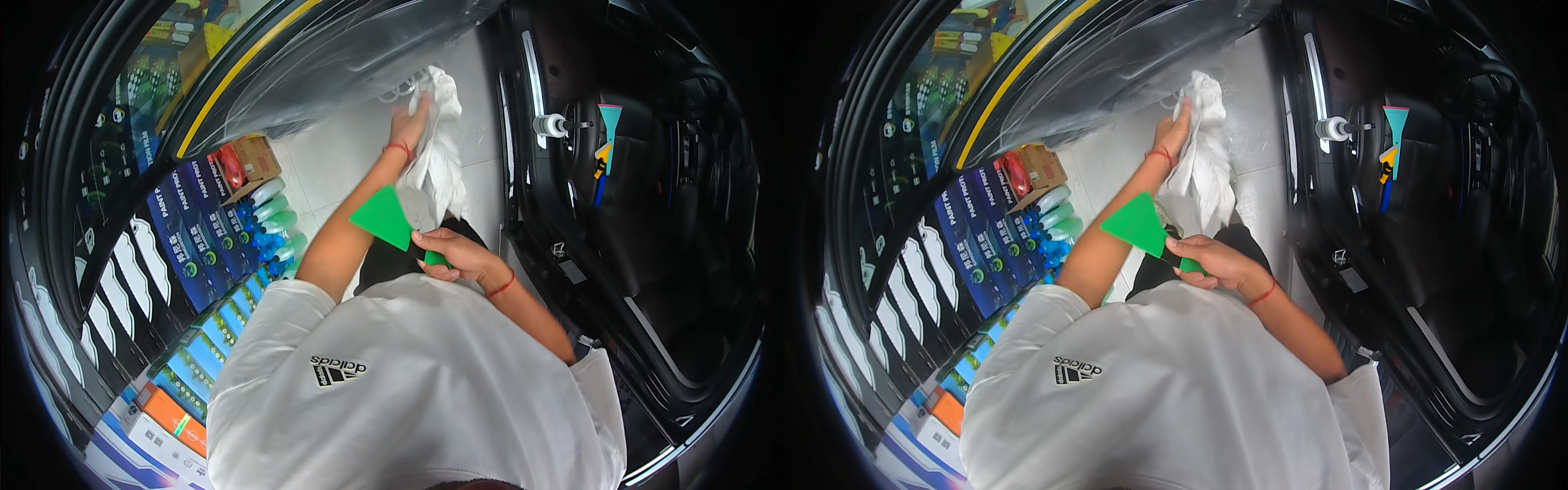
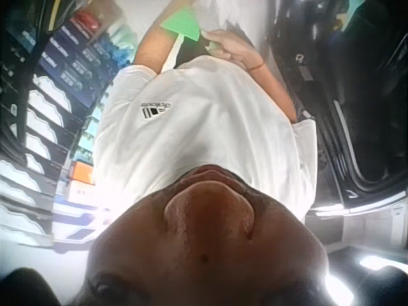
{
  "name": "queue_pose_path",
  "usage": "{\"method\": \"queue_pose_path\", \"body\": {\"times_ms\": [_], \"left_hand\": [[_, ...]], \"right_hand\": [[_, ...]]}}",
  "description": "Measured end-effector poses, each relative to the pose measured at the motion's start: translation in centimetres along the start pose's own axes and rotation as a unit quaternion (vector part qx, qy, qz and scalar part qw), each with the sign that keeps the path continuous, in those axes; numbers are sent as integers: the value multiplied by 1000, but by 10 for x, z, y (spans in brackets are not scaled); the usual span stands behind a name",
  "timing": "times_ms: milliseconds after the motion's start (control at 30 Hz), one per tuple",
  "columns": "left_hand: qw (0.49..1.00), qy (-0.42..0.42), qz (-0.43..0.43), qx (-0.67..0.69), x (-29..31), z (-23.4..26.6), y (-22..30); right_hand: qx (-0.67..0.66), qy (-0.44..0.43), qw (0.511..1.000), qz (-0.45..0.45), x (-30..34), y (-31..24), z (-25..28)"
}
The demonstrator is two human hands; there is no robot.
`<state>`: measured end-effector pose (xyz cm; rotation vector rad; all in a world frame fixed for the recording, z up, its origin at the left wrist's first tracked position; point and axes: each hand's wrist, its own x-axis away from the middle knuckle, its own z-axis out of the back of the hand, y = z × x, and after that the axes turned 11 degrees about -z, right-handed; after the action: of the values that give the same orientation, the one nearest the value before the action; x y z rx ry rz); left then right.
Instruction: The person applies a transparent protective film to a car door window. They use a squeegee to smooth the film and remove bubbles, a spray bottle to wet the surface, and a cloth to wipe edges and clean the area. The person also uses a green plastic tool to tuck the film into the window frame.
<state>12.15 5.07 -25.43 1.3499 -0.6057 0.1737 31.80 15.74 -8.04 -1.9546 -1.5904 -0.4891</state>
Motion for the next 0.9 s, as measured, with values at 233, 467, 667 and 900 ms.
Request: {"method": "queue_pose_path", "body": {"times_ms": [233,467,667,900], "left_hand": [[808,-154,-306,-479,-121,11,14],[743,4,-267,-614,-184,30,47],[695,-45,-250,-673,-176,2,57],[687,-1,-247,-684,-189,-6,52]], "right_hand": [[-234,98,957,141,38,32,71],[-317,179,925,107,25,97,111],[-335,149,926,94,-4,112,106],[-281,110,936,182,-20,113,107]]}}
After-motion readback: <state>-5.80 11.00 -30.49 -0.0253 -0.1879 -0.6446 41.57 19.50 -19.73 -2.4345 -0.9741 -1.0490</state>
